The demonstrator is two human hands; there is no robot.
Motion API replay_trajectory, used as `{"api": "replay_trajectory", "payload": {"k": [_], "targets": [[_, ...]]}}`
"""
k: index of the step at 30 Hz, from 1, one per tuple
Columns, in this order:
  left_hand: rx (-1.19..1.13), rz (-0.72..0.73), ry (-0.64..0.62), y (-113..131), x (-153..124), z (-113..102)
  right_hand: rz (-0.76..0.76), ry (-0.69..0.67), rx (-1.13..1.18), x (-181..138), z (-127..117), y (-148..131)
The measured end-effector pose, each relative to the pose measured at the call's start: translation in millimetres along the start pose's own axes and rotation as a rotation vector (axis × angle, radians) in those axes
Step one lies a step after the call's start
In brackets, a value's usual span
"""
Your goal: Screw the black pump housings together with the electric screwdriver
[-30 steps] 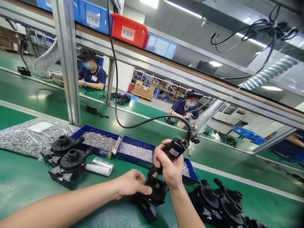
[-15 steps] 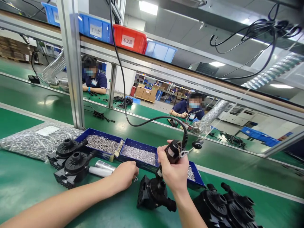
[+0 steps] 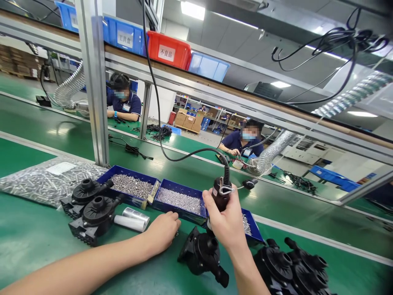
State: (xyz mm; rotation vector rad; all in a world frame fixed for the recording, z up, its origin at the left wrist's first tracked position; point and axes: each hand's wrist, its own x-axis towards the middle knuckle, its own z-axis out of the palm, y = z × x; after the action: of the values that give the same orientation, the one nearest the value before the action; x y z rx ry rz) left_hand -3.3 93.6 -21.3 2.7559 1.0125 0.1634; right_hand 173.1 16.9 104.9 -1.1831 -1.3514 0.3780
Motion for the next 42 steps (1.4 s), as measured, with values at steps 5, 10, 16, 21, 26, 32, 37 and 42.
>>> {"api": "replay_trajectory", "payload": {"k": [5, 10, 16, 21, 26, 32, 37, 42], "targets": [[-0.030, -0.027, -0.009, -4.0, 2.3, -7.2, 0.014, -0.029, 0.008, 1.0, 0.8, 1.4], [-0.085, -0.025, -0.056, 0.2, 3.7, -12.3, 0.026, -0.041, -0.001, 2.1, 1.0, 2.3], [-0.305, -0.152, -0.016, 12.7, -0.7, -10.1, 0.037, -0.043, -0.003, 2.6, 1.7, 6.0], [-0.816, -0.348, -0.104, 29.7, -1.3, -14.4, 0.056, -0.022, -0.004, 3.5, 0.9, 8.3], [-1.260, -0.603, -0.264, 49.3, 0.7, -20.0, 0.046, -0.043, -0.016, -1.0, 3.0, 5.1], [-1.529, -0.716, -0.302, 53.3, -1.1, -22.8, 0.028, -0.036, 0.032, -1.0, 6.5, 6.6], [-1.582, -0.699, -0.393, 45.3, -2.6, -28.4, 0.028, 0.046, 0.110, 6.0, -6.9, 10.0], [-1.578, -0.703, -0.346, 49.0, -4.4, -26.0, 0.137, 0.116, 0.296, 12.5, -30.7, 9.1]]}}
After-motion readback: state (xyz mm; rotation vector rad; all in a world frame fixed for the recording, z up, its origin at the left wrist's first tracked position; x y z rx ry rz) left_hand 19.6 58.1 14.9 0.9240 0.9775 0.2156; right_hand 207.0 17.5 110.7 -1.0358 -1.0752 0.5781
